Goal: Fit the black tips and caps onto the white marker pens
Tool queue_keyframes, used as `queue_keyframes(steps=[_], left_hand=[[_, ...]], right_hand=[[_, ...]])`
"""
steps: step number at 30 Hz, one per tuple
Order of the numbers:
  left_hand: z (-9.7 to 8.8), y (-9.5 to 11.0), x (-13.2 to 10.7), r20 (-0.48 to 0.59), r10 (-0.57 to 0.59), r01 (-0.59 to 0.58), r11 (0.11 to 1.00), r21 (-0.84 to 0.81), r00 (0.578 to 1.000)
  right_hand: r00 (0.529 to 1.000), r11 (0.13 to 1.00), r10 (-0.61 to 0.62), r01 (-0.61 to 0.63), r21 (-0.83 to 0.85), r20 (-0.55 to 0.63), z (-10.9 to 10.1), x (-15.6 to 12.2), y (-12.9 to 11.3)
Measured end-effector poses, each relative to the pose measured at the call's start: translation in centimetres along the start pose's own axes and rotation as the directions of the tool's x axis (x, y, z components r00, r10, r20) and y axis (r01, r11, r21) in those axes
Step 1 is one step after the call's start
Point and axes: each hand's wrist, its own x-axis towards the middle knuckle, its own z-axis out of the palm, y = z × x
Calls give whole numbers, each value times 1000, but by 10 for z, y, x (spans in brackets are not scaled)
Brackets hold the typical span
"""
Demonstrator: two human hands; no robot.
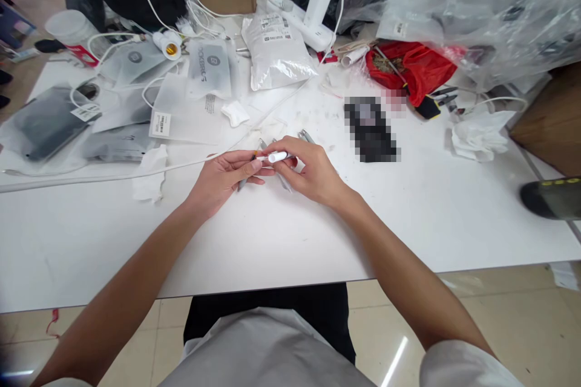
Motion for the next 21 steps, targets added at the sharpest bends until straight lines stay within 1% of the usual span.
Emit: queue_keyframes(steps=[3, 5, 7, 10, 14, 17, 21], left_hand=[[-1, -1, 0, 7, -9, 9, 1000, -11, 1000], [-3, -2, 0, 23, -24, 24, 1000, -19, 999], [-4, -2, 1, 39, -40, 42, 999, -33, 998], [-7, -1, 1, 49, -51, 53, 998, -41, 997], [-6, 0, 1, 46, -38, 38, 999, -6, 998], [-5, 0, 1, 47, -12, 11, 1000, 20, 999], [-3, 0, 1, 3, 36, -36, 999, 16, 999]], right_hand=[[999, 998, -43, 43, -45, -1, -1, 0, 2], [999, 998, -37, 37, -58, 0, -1, 0, 3], [1000, 999, 7, -8, -50, -23, -1, 0, 3], [992, 993, 113, -114, -19, -55, 0, 1, 0], [975, 975, 222, -222, 22, -3, 1, 1, -5], [962, 958, 274, -274, 90, 11, 2, 1, -7], [949, 940, 312, -300, 163, -51, 2, 2, -7]])
